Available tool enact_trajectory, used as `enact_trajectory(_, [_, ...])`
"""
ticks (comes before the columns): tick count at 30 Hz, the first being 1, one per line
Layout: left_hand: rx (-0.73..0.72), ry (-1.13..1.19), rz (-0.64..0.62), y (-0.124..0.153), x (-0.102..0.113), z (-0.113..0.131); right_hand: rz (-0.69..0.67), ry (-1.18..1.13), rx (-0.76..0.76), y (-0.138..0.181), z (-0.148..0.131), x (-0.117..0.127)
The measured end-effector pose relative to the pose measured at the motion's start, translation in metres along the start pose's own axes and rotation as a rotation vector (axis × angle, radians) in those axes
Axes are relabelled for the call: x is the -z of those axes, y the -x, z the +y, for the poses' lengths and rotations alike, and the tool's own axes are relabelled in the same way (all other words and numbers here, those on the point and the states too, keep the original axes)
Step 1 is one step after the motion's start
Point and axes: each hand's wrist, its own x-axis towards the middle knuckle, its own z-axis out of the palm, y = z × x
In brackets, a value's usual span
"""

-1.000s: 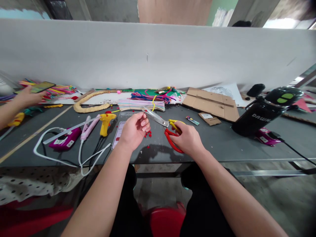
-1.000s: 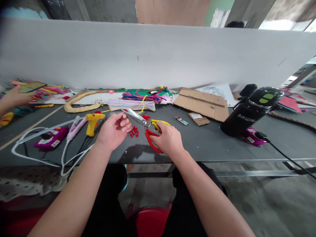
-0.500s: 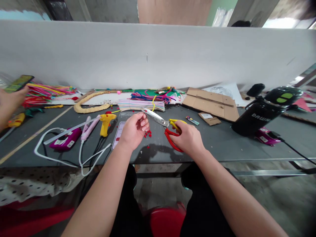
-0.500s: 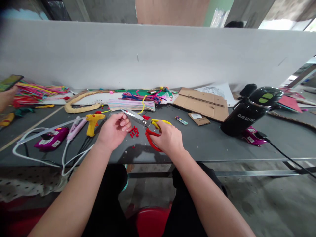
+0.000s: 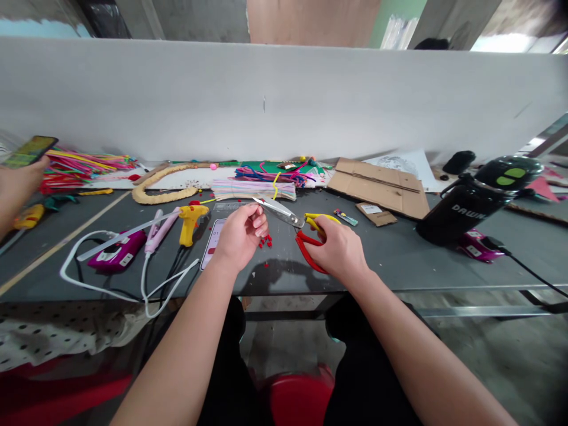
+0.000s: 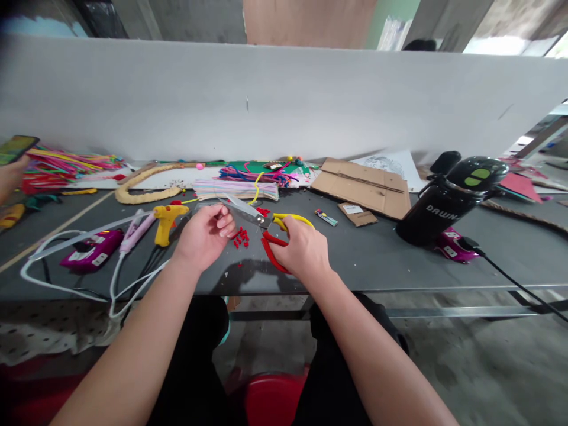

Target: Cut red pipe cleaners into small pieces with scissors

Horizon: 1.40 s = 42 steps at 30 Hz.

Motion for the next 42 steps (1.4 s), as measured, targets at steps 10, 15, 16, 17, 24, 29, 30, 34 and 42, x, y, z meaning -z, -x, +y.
enact_trajectory(10, [-0.008, -0.029, 0.013, 0.001, 0.0, 0.0, -0.035, -0.022, -0.044, -0.001, -0.002, 0.006])
enact_trajectory(15, [-0.017, -0.044, 0.02, 0.001, 0.0, 0.001, -0.047, -0.009, -0.056, -0.002, -0.002, 0.007])
enact_trajectory(16, [-0.021, -0.05, 0.021, 0.001, 0.0, 0.001, -0.045, -0.004, -0.058, -0.002, -0.001, 0.007])
enact_trajectory(17, [-0.026, -0.056, 0.023, 0.001, 0.0, 0.001, -0.043, 0.0, -0.059, -0.002, -0.001, 0.007])
enact_trajectory(24, [-0.047, -0.094, 0.0, 0.001, -0.001, 0.001, -0.057, 0.027, -0.092, -0.003, 0.003, 0.007])
enact_trajectory(29, [-0.058, -0.106, -0.023, 0.002, 0.0, 0.0, -0.069, -0.061, -0.082, -0.004, 0.008, 0.008])
enact_trajectory(30, [-0.061, -0.105, -0.022, 0.002, 0.0, 0.0, -0.088, -0.099, -0.066, -0.004, 0.009, 0.009])
enact_trajectory(34, [-0.074, -0.1, -0.02, 0.0, 0.002, -0.001, -0.14, -0.191, -0.015, -0.003, 0.014, 0.009])
enact_trajectory(42, [-0.127, -0.167, -0.034, -0.002, 0.005, 0.002, -0.139, -0.227, 0.021, -0.003, 0.019, 0.009])
